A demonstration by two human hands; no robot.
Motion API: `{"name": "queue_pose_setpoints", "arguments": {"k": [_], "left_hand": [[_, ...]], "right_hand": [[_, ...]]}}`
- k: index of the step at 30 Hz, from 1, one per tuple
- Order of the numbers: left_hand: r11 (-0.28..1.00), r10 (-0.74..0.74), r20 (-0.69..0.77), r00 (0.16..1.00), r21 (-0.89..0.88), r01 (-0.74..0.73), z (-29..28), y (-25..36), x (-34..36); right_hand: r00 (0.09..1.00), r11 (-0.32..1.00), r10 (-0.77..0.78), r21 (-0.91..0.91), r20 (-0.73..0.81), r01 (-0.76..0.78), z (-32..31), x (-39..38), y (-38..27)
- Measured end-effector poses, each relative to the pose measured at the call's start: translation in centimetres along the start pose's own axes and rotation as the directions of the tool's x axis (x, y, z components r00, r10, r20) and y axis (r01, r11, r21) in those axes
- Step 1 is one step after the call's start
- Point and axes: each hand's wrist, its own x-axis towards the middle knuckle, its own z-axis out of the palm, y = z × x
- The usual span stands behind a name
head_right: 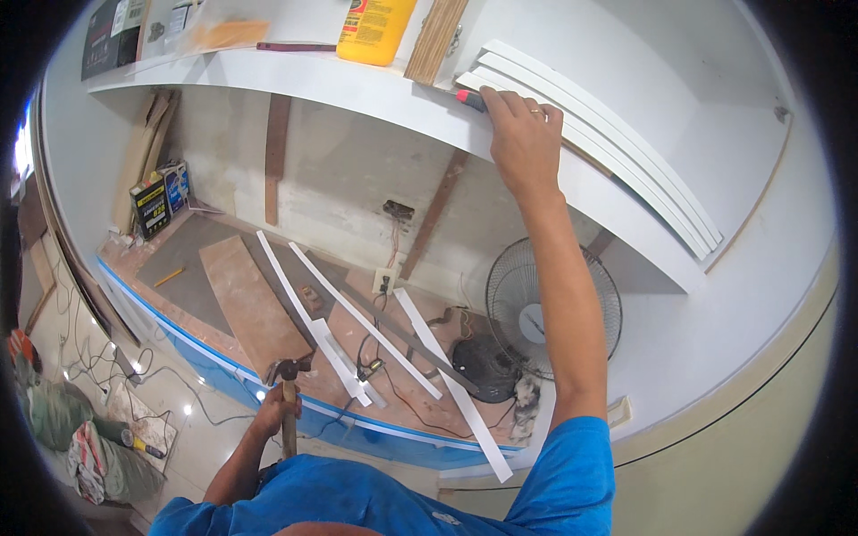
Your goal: The person uses a utility knife to trim excess white edge banding from the front edge of a white shelf. They repeatedly score and peel away the overhang along the shelf's length. The person briefly picks up a hammer and then resumes trimming. Other people are visible in the background.
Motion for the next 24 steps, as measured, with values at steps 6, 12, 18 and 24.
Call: {"name": "queue_pose_setpoints", "arguments": {"k": [6,12,18,24], "left_hand": [[0.999,-0.012,0.021,1.0,-0.034,0.013,-0.8,0.1,0.6],[1.0,-0.007,0.029,1.0,-0.021,0.007,-1.6,-0.1,1.6],[1.0,-0.016,0.023,1.0,0.019,0.015,-1.6,0.3,1.8],[1.0,-0.016,-0.009,1.0,0.016,0.016,-1.3,0.1,2.1]], "right_hand": [[1.0,1.0,0.001,-0.015,-0.014,-0.001,-0.1,0.0,-0.8],[1.0,0.999,-0.015,0.043,-0.003,0.015,0.1,0.2,0.0],[0.999,0.999,-0.01,0.032,0.044,0.008,-0.5,-0.3,0.4],[0.996,0.998,-0.067,-0.007,0.058,0.068,-0.9,0.3,0.5]]}}
